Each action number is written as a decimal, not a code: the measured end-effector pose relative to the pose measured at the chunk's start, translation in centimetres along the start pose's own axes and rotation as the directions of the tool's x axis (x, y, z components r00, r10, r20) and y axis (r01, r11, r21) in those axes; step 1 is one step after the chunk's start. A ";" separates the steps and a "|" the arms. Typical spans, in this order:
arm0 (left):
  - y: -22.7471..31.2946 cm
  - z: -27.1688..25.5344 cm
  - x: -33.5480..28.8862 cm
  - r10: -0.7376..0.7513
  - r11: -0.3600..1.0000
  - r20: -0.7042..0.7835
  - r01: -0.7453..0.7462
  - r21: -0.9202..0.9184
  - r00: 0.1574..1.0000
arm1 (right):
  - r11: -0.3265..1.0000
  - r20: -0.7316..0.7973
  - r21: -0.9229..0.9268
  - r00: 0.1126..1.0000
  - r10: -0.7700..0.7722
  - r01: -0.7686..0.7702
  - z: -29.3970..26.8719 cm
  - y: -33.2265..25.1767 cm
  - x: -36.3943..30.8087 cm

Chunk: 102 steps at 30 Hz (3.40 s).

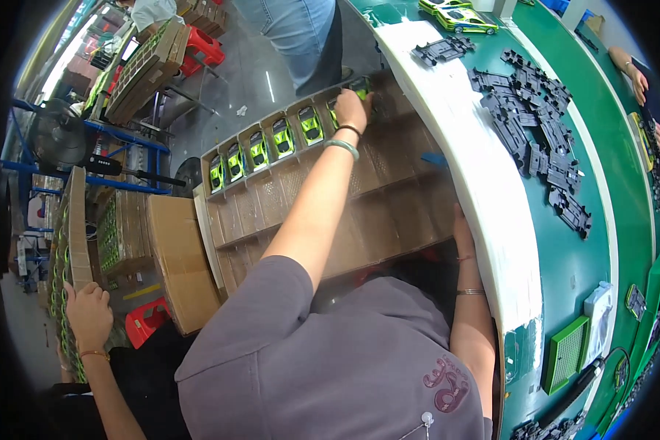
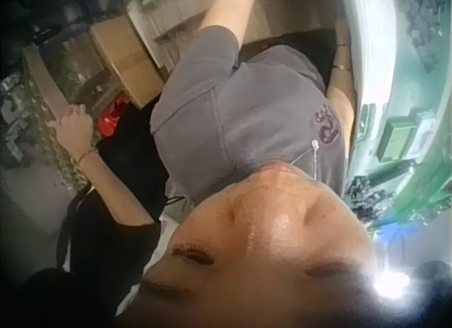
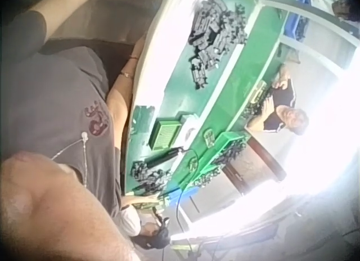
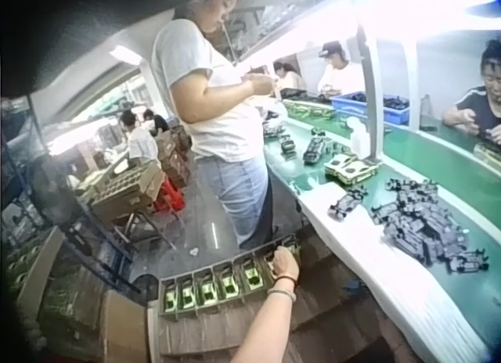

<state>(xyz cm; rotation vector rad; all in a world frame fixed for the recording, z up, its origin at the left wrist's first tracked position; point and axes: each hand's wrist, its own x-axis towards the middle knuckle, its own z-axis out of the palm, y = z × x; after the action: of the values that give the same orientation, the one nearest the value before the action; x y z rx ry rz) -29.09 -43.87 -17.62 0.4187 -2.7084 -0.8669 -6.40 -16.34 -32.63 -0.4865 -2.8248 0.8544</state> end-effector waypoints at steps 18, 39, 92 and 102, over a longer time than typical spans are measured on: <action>-46.8 -37.9 -13.6 -0.527 0.800 -0.344 0.591 0.110 0.777 | 0.995 0.157 0.083 0.987 0.043 -0.056 -3.6 -3.8 1.0; -51.0 -42.1 -11.7 -0.774 0.523 -0.301 0.831 0.190 0.557 | 0.968 0.416 0.162 0.876 -0.243 0.191 -1.5 -13.2 -2.8; 1.8 -10.4 5.0 0.748 0.455 -0.524 -0.890 -0.044 0.408 | 0.593 0.326 0.801 0.770 -0.548 0.083 -30.2 -13.7 -16.1; 37.0 -12.2 -25.6 0.989 -0.058 -0.140 -0.731 -0.679 0.052 | 0.833 -0.743 0.140 0.500 0.446 -0.535 -46.6 -3.3 -29.3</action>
<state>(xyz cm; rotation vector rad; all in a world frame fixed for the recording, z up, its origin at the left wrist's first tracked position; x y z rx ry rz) -8.39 -12.39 9.90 -1.8008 -1.8540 -1.2438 31.11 -5.28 6.22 -1.3606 -1.9363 0.3856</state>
